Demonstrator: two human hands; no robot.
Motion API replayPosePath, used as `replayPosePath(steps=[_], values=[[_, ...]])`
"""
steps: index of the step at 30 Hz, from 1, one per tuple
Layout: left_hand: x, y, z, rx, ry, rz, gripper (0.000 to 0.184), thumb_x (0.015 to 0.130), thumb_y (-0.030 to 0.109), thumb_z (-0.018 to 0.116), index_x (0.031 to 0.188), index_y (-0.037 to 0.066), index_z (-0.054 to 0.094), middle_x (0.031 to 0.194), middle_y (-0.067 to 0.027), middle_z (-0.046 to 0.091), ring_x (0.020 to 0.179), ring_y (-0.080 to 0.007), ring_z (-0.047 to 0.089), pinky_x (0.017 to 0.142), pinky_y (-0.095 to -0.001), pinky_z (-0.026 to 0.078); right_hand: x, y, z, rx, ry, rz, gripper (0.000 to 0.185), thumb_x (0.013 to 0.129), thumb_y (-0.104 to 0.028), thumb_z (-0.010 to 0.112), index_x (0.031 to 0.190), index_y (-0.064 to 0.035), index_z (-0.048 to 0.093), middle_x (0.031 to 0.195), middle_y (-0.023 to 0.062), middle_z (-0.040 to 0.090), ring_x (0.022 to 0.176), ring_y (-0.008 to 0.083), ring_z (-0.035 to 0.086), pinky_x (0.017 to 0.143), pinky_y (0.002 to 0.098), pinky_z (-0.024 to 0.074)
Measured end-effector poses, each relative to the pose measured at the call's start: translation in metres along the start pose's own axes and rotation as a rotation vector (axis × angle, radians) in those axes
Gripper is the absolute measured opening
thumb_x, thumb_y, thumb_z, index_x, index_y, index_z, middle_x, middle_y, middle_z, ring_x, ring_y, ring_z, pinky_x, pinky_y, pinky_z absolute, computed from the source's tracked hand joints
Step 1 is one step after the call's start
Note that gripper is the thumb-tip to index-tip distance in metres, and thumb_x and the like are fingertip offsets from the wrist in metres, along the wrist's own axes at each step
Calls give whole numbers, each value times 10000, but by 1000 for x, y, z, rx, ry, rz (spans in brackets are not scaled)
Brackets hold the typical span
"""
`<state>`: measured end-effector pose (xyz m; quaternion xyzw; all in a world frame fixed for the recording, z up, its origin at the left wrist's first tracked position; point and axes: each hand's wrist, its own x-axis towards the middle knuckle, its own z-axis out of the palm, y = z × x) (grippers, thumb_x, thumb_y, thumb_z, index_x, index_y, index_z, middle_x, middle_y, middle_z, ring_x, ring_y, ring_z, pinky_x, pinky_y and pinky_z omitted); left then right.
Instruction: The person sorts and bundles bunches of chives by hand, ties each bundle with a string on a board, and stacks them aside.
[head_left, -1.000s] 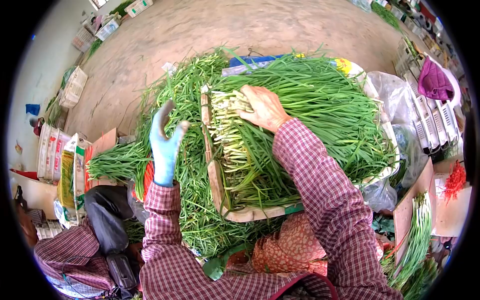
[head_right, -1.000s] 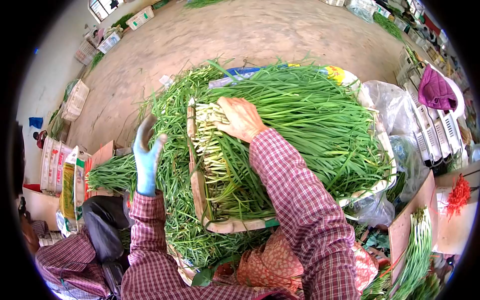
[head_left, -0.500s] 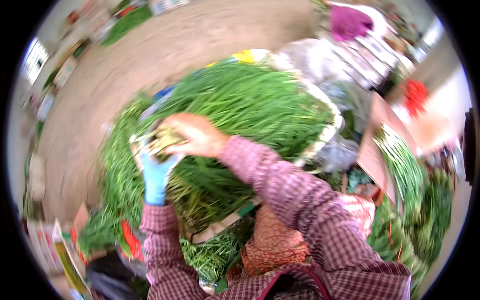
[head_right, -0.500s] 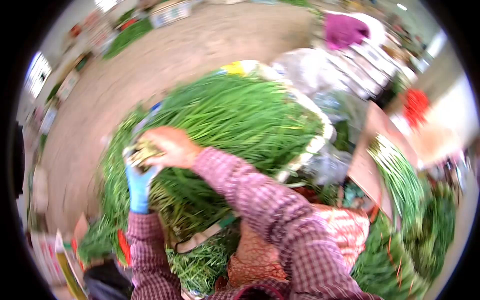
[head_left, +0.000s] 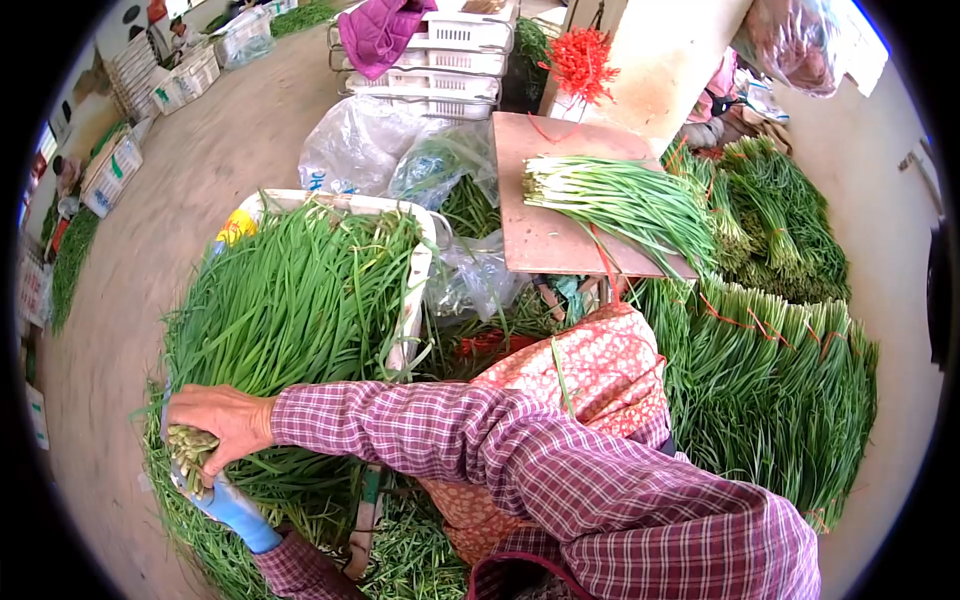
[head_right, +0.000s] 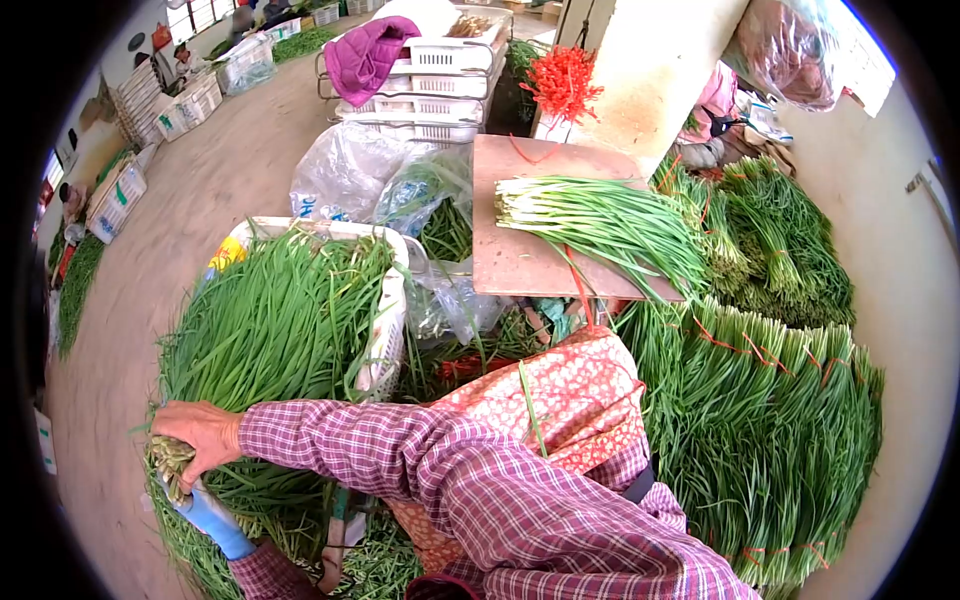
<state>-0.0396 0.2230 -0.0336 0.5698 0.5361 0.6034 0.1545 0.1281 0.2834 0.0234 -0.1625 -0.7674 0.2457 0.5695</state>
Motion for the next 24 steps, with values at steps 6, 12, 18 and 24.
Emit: replayPosePath(steps=[6,12,18,24], values=[[-3,16,7,-135,26,-67,510,940,141,562,1367,-54,365,1325,-154,469,1176,-218,479,1009,-351,389,-1,0,-3,11,-119,125,504,624,-249,799,1038,-56,584,840,123,595,845,329,594,742,409,482],[-5,34,4,209,-68,-2,515,947,155,545,1375,-55,350,1305,-141,476,1169,-215,482,1015,-349,386,-5,2,-5,99,-78,171,519,615,-263,817,1045,-77,595,957,113,609,954,306,581,800,414,469],[12,-38,-8,-111,-106,-272,505,979,176,465,1411,-32,307,1338,-133,440,1199,-215,460,1031,-341,382,-3,5,-6,246,-107,-39,649,473,-379,896,1019,-141,639,1139,38,570,1179,313,429,999,447,364],[18,-31,-3,-275,-159,-462,515,1013,239,374,1453,5,244,1407,-136,364,1275,-225,398,1083,-349,339,2,9,-15,134,-108,-94,459,523,-349,884,902,-175,694,1112,27,615,1208,341,412,989,499,354]])
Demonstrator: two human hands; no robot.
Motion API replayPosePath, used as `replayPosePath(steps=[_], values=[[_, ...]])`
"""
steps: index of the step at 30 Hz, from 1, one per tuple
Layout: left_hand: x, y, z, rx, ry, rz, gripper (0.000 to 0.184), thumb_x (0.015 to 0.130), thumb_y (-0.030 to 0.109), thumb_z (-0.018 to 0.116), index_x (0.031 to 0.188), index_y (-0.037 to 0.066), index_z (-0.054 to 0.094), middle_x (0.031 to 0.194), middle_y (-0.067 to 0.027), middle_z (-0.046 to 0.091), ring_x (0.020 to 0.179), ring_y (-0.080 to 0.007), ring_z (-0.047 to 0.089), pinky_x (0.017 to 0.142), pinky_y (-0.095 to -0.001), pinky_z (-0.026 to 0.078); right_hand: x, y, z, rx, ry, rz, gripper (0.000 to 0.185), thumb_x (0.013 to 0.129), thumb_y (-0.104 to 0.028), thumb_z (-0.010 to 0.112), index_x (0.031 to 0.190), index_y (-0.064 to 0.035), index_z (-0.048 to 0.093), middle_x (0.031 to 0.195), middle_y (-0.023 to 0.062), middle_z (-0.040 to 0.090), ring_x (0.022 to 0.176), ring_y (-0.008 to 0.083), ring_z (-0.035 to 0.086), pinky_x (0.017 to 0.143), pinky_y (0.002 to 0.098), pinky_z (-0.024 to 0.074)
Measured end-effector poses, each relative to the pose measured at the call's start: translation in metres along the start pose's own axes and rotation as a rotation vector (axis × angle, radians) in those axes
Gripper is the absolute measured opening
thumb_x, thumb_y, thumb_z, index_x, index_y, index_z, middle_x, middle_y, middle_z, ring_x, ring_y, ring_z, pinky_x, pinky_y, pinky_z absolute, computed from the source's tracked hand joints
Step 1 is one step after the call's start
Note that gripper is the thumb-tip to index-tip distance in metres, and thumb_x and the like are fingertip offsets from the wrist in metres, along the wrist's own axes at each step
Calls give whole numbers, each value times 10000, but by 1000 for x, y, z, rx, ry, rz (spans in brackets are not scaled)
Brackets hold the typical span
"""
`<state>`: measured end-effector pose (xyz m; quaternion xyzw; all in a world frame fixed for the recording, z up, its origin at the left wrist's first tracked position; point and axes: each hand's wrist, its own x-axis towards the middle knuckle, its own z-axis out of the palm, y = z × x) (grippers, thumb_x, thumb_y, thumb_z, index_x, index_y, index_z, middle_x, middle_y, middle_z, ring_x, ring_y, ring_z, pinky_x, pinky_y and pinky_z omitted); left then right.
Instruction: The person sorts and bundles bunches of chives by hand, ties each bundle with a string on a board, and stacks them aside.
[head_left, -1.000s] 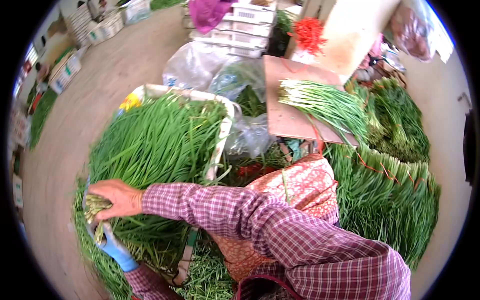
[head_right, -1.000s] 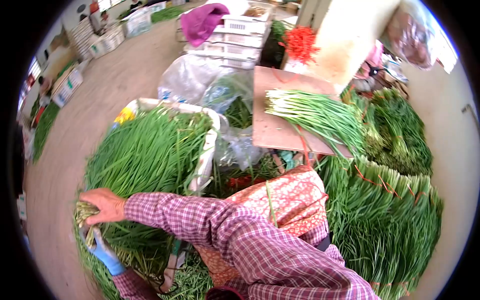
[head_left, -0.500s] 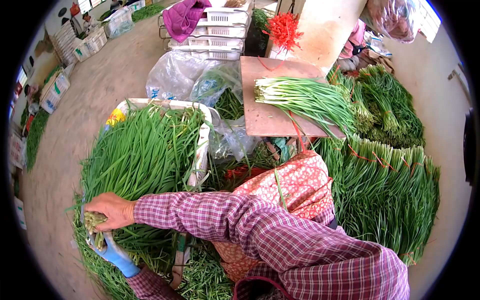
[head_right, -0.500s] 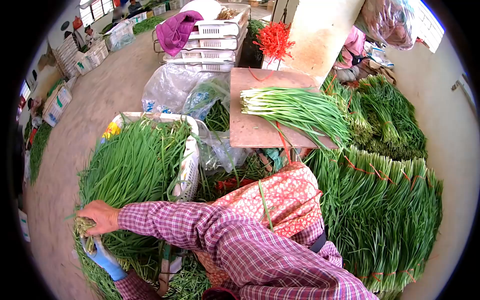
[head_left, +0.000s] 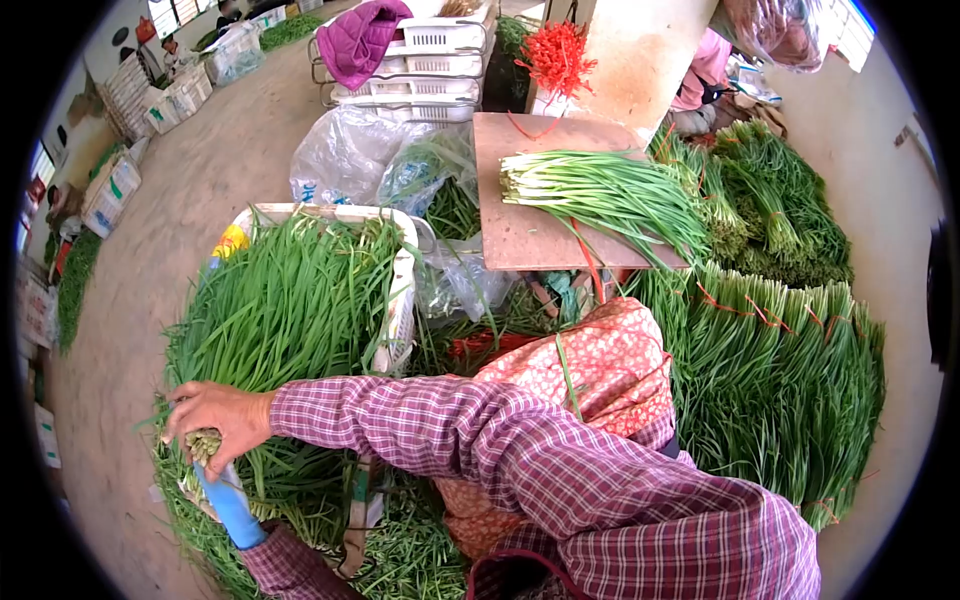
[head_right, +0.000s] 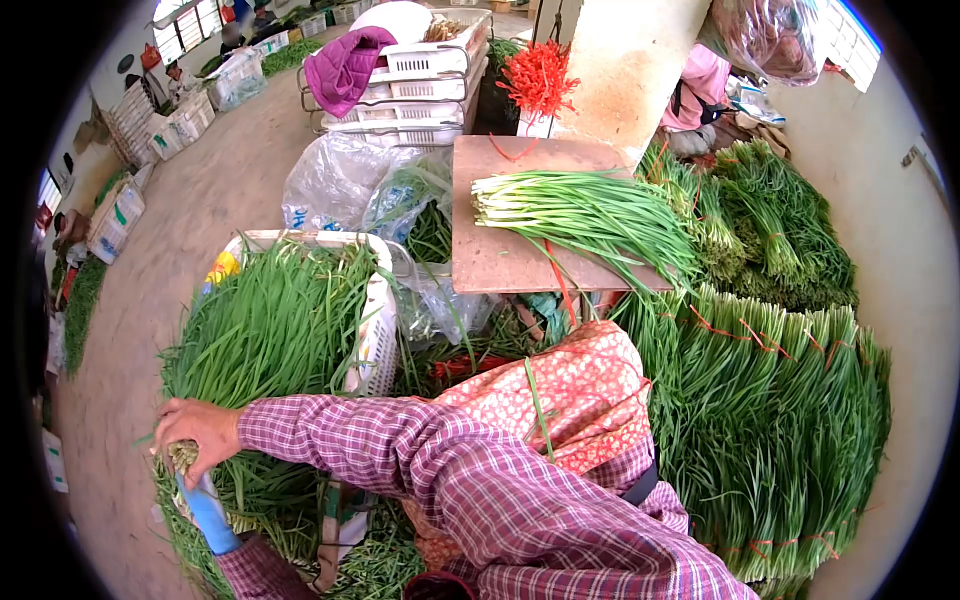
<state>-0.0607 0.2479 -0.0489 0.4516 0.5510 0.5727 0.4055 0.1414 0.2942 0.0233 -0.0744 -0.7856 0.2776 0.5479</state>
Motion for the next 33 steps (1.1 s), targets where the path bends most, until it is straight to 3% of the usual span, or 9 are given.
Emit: replayPosePath(steps=[3,5,8,14,19,21,27,29,33], values=[[3,-7,12,162,-96,171,544,1017,297,365,1459,21,208,1437,-142,322,1320,-248,356,1110,-376,306,-5,-13,-11,33,-19,147,385,611,-284,832,934,-157,665,1142,72,625,1311,361,352,1067,530,287],[-2,9,39,67,-202,259,558,986,254,442,1435,-4,235,1409,-150,357,1281,-231,396,1073,-362,343,-3,-23,-17,75,136,340,334,638,-244,804,914,-130,655,1073,78,647,1207,316,487,1007,486,372],[-8,30,76,-22,-275,94,687,937,331,527,1447,5,200,1392,-143,373,1276,-246,401,1043,-382,380,-7,-20,-32,-37,211,274,286,736,-259,742,926,-80,623,831,86,663,775,223,660,725,358,534],[-4,25,122,-46,-409,273,775,927,531,483,1441,-2,256,1422,-189,356,1307,-282,379,1071,-393,352,-12,-18,-52,230,312,467,251,763,-150,762,915,-65,581,856,60,662,771,133,649,744,312,569],[55,-87,128,-23,-416,445,667,993,390,423,1477,1,178,1450,-150,351,1297,-253,407,1048,-329,377,-8,-26,-64,35,192,259,383,727,-146,786,1040,-88,575,974,37,659,863,136,649,796,300,562],[5,6,150,-269,-330,157,628,993,414,408,1435,-9,265,1406,-149,410,1250,-254,450,1008,-332,412,-10,-30,-67,45,169,338,388,721,-136,794,1036,-82,574,987,36,657,913,147,650,822,298,557],[9,-10,143,316,-259,569,722,918,474,515,1413,-12,312,1298,-215,474,1203,-348,462,1055,-408,335,-15,-35,-80,75,384,397,274,766,-136,773,975,-70,608,918,33,672,832,124,645,757,278,563],[14,-36,133,883,-225,702,816,848,501,603,1429,10,309,1305,-207,472,1225,-374,422,1078,-461,283,0,-61,-105,81,510,411,274,757,-141,783,954,-81,602,915,31,666,836,136,643,768,296,559],[2,-47,134,1272,-218,720,814,786,519,651,1419,98,361,1339,-163,450,1242,-402,388,1074,-514,266,45,-134,-174,-209,661,154,362,795,-316,744,1045,-93,607,961,61,636,869,163,612,802,332,505]])
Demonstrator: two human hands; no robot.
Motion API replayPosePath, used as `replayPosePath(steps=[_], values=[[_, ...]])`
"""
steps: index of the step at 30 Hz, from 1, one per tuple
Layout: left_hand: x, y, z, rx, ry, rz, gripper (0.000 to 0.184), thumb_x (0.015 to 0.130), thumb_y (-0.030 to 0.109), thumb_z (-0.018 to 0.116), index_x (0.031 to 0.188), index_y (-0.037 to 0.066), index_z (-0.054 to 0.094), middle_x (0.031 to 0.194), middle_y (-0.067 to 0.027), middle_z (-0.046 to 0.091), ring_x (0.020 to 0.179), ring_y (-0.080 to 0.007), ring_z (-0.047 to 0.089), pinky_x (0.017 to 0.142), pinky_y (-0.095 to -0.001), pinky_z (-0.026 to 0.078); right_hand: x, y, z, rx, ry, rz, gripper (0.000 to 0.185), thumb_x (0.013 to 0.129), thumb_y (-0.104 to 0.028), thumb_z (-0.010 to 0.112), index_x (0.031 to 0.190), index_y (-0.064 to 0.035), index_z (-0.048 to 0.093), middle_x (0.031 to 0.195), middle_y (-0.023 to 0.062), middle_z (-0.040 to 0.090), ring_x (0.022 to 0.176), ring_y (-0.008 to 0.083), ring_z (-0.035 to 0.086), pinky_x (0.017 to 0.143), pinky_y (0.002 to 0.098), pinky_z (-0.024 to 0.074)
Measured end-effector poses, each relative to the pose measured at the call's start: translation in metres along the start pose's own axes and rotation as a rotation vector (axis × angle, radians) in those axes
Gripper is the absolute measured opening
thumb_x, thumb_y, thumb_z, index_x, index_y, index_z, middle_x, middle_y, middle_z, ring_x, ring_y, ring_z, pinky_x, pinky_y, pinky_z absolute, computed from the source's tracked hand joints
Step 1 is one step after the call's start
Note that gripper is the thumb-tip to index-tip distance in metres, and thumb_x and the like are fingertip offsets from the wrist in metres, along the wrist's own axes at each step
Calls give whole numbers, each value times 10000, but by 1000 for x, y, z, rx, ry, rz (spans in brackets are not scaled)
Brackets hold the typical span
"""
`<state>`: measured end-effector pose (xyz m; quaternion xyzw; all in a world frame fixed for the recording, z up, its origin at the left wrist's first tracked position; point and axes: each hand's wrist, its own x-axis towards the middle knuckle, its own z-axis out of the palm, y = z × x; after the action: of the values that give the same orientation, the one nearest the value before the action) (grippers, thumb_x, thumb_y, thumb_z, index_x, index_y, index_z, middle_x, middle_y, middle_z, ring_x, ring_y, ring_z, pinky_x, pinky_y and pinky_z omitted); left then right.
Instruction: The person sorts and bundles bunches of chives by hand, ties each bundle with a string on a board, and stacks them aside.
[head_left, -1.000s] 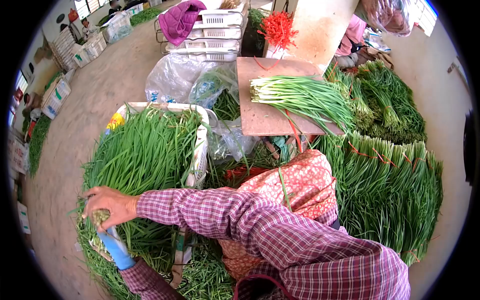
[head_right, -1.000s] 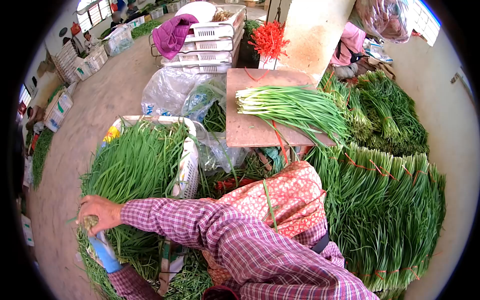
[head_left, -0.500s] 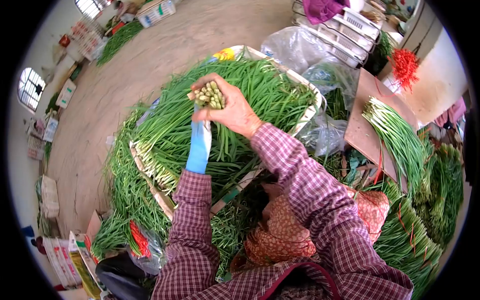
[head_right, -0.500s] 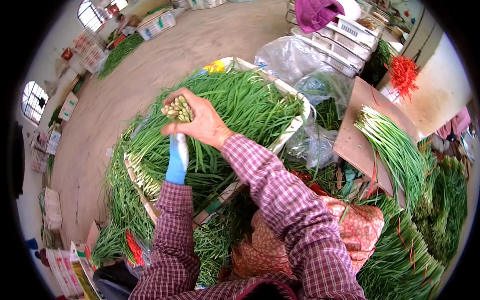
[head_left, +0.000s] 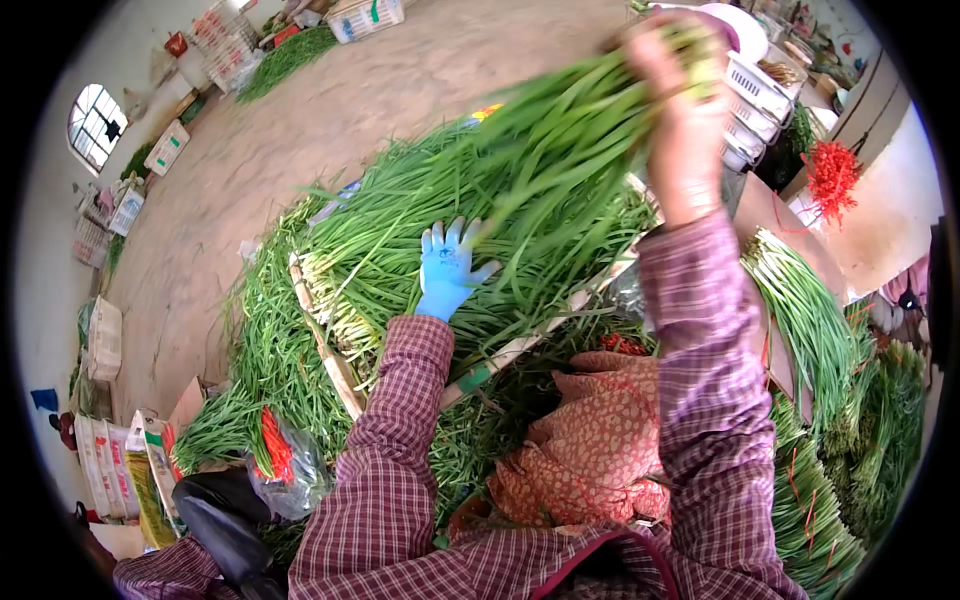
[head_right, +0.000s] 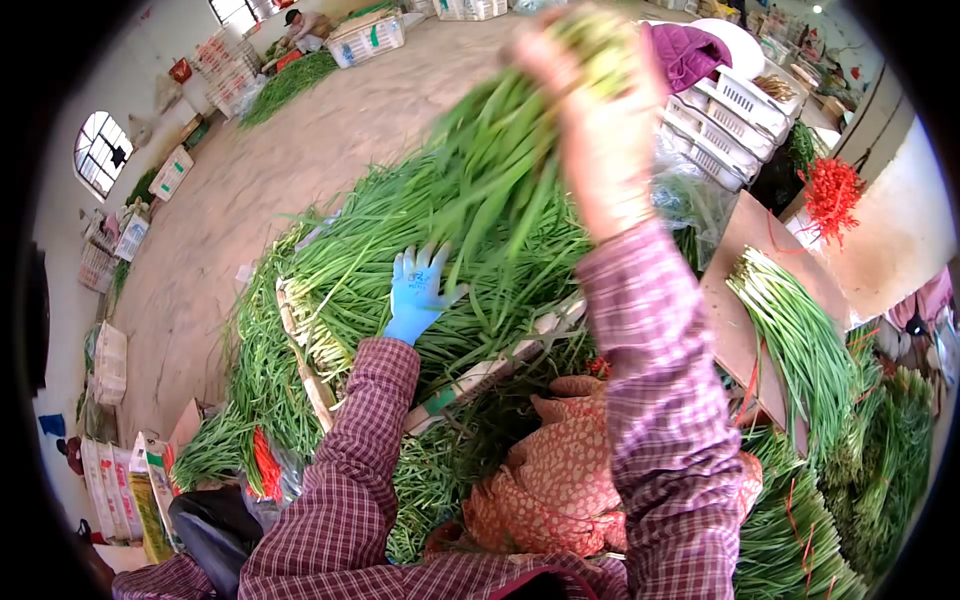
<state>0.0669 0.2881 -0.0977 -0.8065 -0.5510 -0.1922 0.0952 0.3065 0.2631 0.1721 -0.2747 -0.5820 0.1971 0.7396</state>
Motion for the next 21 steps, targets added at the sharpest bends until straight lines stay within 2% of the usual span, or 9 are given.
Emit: replayPosePath(steps=[4,7,8,10,12,14,16,18,21], values=[[3,-9,6,27,-76,9,808,770,613,603,1406,157,400,1357,-165,451,1270,-400,370,1079,-534,244,35,-92,-44,426,-16,-259,387,907,-322,626,1188,-87,500,943,39,664,848,177,665,720,312,580],[14,-21,7,-101,-167,-62,720,778,536,619,1361,140,468,1368,-166,477,1266,-358,416,1083,-491,267,48,-83,-135,238,270,-68,393,810,-327,731,1095,-75,635,1053,90,666,935,174,635,865,331,493],[14,-30,3,-344,-82,-91,630,783,451,655,1297,107,536,1304,-175,538,1246,-329,459,1069,-442,321,48,-65,-155,-114,312,-106,573,870,-421,637,1290,-47,527,1223,128,596,1195,237,515,1032,387,393],[17,-38,-36,-578,-34,-96,437,803,170,672,1215,46,598,1216,-180,605,1134,-314,570,980,-385,436,27,-68,-149,-348,268,63,423,813,-385,687,1096,-77,631,1046,68,650,1056,186,586,957,396,429],[14,-53,-83,-728,-16,-178,366,833,94,636,1191,23,615,1172,-137,645,1080,-231,608,948,-339,467,9,-84,-144,63,199,143,323,820,-228,710,1062,-44,600,927,81,665,798,172,670,737,308,559],[14,-47,-145,-894,72,-257,381,868,180,661,1206,12,610,1155,-124,653,1066,-218,609,942,-329,470,-3,-77,-146,331,56,171,256,855,-178,676,1045,-42,570,912,112,667,746,167,677,655,288,584],[8,9,-232,-1006,124,-257,556,856,396,663,1229,-9,591,1159,-147,647,1109,-232,591,995,-347,429,-14,-83,-143,522,-53,293,262,881,-178,644,1082,-77,510,915,71,600,783,196,666,751,372,601],[9,54,-279,-1190,68,21,919,796,610,625,1412,-19,363,1327,-211,515,1256,-295,485,1105,-403,305,-22,-84,-136,701,-156,353,262,890,-177,633,1102,-92,506,913,64,591,783,200,667,730,365,608],[23,121,-285,-1263,-155,400,1055,750,690,615,1457,-8,261,1414,-210,421,1337,-289,382,1129,-409,252,-42,-100,-122,831,-188,446,340,891,-186,632,1186,-107,481,903,65,585,781,216,667,688,379,613]])
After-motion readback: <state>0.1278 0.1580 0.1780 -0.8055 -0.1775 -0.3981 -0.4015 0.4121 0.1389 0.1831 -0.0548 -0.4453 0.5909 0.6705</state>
